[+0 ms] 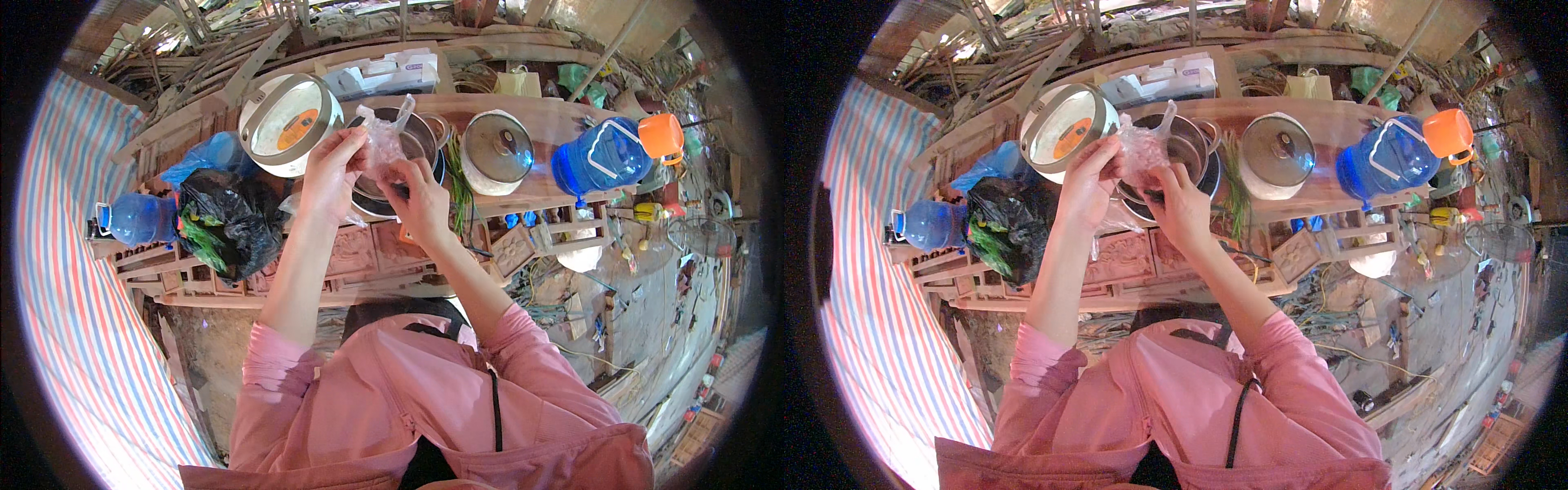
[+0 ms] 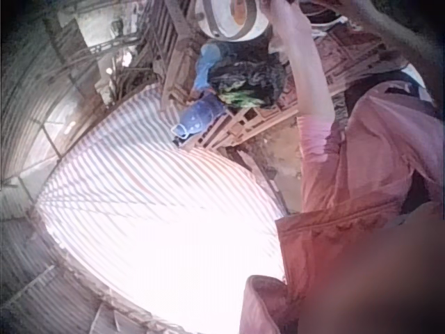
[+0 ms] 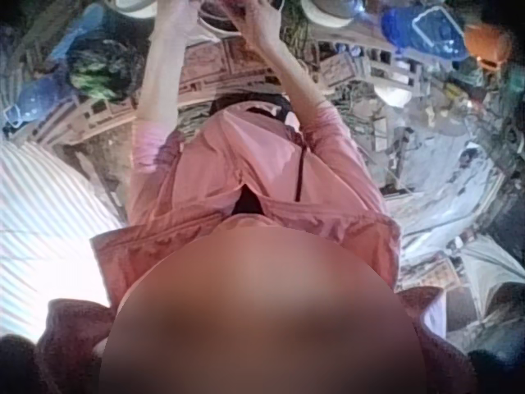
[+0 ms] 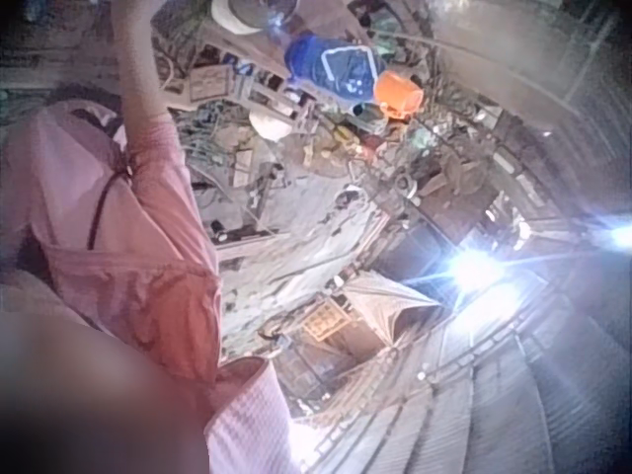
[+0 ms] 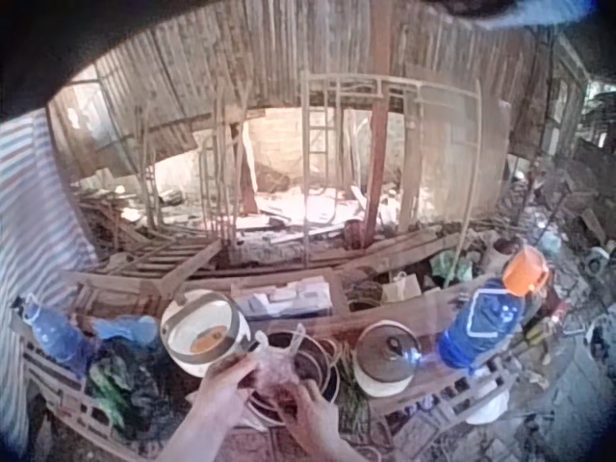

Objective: The person adds ground meat from a plastic bag into a pot on a portable electric stove, stirs it with chopsticks, and seasons it with oil and a powdered seasoning. The person continues to stir the meat as it cooks.

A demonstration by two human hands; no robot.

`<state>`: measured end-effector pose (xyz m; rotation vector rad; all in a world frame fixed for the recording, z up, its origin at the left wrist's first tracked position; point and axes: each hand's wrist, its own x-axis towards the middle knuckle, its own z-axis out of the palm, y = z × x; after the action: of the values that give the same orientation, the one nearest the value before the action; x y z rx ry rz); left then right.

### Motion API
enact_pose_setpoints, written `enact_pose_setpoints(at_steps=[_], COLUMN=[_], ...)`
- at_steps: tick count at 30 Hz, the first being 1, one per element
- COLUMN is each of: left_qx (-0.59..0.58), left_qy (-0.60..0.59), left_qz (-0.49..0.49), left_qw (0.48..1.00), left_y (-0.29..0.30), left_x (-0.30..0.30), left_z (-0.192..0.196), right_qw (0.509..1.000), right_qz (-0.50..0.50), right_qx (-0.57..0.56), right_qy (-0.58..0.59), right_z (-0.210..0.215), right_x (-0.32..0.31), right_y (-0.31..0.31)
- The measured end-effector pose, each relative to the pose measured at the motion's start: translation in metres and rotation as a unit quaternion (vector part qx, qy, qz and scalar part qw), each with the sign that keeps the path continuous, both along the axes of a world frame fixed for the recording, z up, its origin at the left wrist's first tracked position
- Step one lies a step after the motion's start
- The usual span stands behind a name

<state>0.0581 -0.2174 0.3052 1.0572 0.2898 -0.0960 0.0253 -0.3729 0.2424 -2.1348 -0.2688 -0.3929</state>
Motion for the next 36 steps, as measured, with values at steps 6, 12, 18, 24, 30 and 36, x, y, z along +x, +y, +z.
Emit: enact_pose_setpoints(at_steps=[6,12,18,24,30,36], left_qx=[-0.014,0.061,0.165,0.172,0.265,0.344], left_qy=[0.024,0.019,0.036,0.046,0.036,0.013], left_qz=[-0.015,-0.005,0.001,-0.034,-0.057,-0.073], left_qw=[1.0,0.998,0.986,0.983,0.962,0.936], left_y=[-0.014,0.003,0.023,0.027,0.032,0.03], left_x=[0.016,0.036,0.045,0.045,0.058,0.061], left_z=[-0.005,-0.009,-0.034,-0.066,-0.063,-0.032], right_qw=[0.998,0.993,0.98,0.978,0.975,0.979], right_qz=[0.027,0.094,0.136,0.116,0.112,0.071], right_qx=[-0.051,0.027,0.075,0.108,0.13,0.117], right_qy=[0.029,0.064,0.123,0.133,0.139,0.152], right_z=[0.001,0.014,0.03,0.035,0.039,0.055], right_x=[0.031,0.057,0.077,0.089,0.101,0.11], right_y=[-0.009,-0.017,-0.007,-0.001,0.001,-0.002])
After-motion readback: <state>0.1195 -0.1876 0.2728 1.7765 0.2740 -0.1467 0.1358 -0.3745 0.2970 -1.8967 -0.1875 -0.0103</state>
